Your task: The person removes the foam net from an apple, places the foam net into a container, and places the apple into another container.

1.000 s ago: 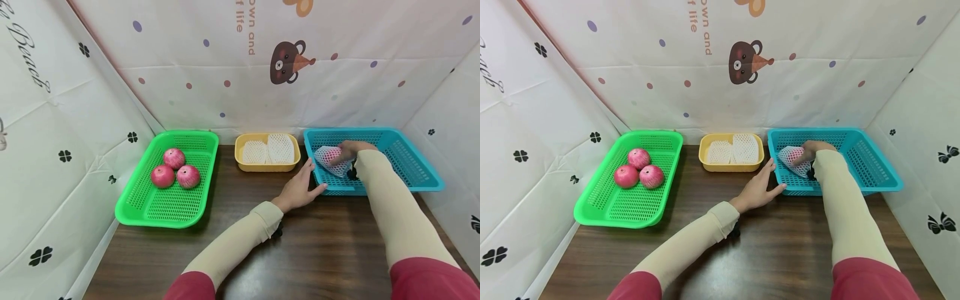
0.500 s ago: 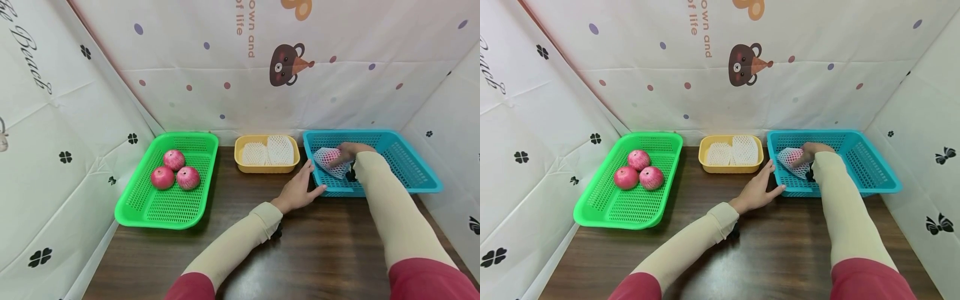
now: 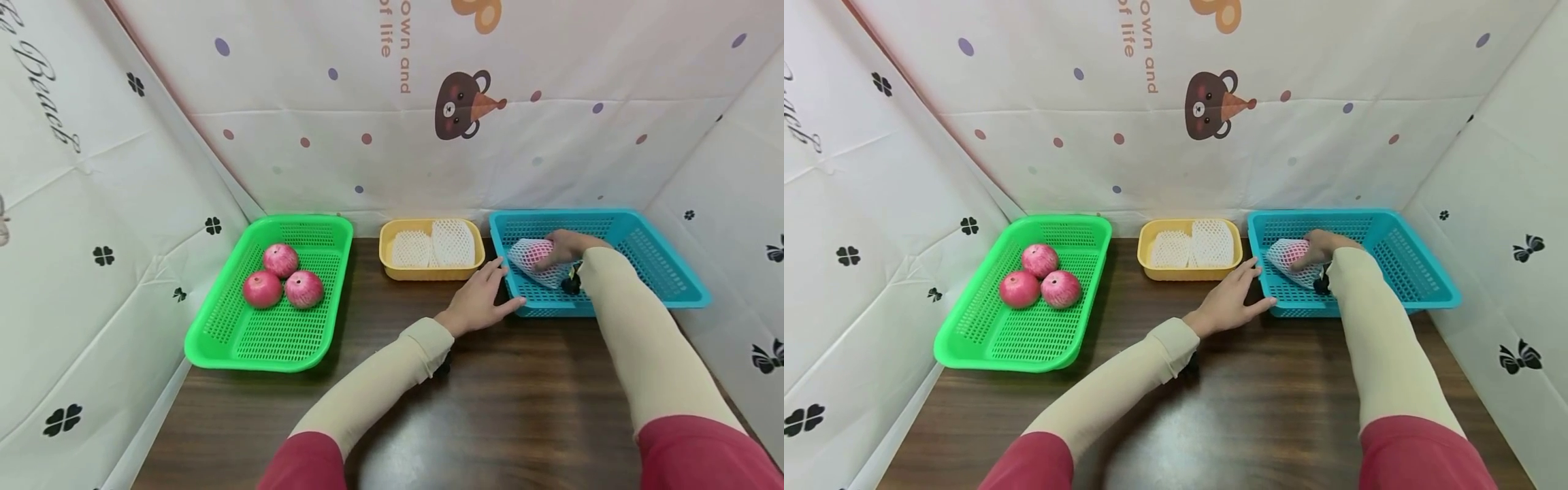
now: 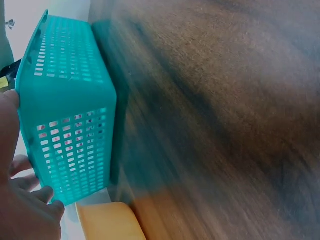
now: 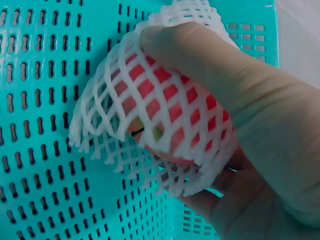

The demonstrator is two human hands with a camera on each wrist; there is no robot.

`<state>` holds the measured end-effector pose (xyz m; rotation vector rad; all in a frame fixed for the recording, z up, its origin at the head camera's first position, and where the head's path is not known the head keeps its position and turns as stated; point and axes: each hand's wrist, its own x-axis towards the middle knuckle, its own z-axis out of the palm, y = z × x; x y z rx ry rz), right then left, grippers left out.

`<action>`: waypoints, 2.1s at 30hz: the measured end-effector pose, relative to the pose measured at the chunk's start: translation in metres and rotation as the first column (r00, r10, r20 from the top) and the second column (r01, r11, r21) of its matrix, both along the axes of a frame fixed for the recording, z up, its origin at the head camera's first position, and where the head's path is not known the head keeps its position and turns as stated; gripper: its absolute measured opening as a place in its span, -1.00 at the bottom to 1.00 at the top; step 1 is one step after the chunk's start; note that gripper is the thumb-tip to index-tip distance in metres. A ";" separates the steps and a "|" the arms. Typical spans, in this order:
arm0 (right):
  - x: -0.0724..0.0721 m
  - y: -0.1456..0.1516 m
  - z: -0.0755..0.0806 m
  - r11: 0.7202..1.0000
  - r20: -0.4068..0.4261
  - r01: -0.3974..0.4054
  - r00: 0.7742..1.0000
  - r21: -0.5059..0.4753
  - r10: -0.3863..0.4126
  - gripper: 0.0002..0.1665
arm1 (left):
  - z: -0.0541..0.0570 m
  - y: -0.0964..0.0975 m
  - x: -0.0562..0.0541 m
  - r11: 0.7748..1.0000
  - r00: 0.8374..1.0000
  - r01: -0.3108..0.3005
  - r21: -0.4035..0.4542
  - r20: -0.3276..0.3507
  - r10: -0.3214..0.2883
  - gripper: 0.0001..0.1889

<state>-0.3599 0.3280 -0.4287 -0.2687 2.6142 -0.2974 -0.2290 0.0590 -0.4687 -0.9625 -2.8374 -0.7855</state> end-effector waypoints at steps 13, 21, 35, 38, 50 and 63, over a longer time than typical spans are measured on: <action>0.003 0.008 0.006 0.999 -0.043 -0.003 0.999 -0.038 0.001 0.22 | 0.001 -0.012 -0.006 0.997 0.995 0.078 -0.029 0.063 -0.076 -0.31; 0.002 0.003 0.012 0.997 -0.045 0.002 0.999 -0.073 -0.005 0.20 | 0.003 -0.022 -0.008 0.995 0.994 0.099 -0.002 0.045 -0.099 -0.35; 0.010 0.001 0.025 0.987 -0.071 -0.030 0.997 -0.155 0.019 0.11 | -0.001 -0.038 -0.007 0.996 0.997 0.071 0.060 0.011 -0.072 -0.35; 0.011 0.000 0.027 0.986 -0.081 -0.044 0.996 -0.162 0.031 0.10 | -0.002 -0.042 -0.006 0.994 0.998 0.066 0.090 0.000 -0.066 -0.35; 0.015 0.001 0.032 0.964 -0.170 -0.097 0.984 -0.246 0.055 -0.02 | -0.006 -0.062 -0.008 0.971 0.999 0.036 0.238 -0.010 -0.035 -0.36; 0.022 -0.006 0.041 0.948 -0.210 -0.106 0.977 -0.299 0.042 -0.05 | -0.005 -0.082 -0.009 0.939 0.997 -0.008 0.345 -0.071 0.034 -0.39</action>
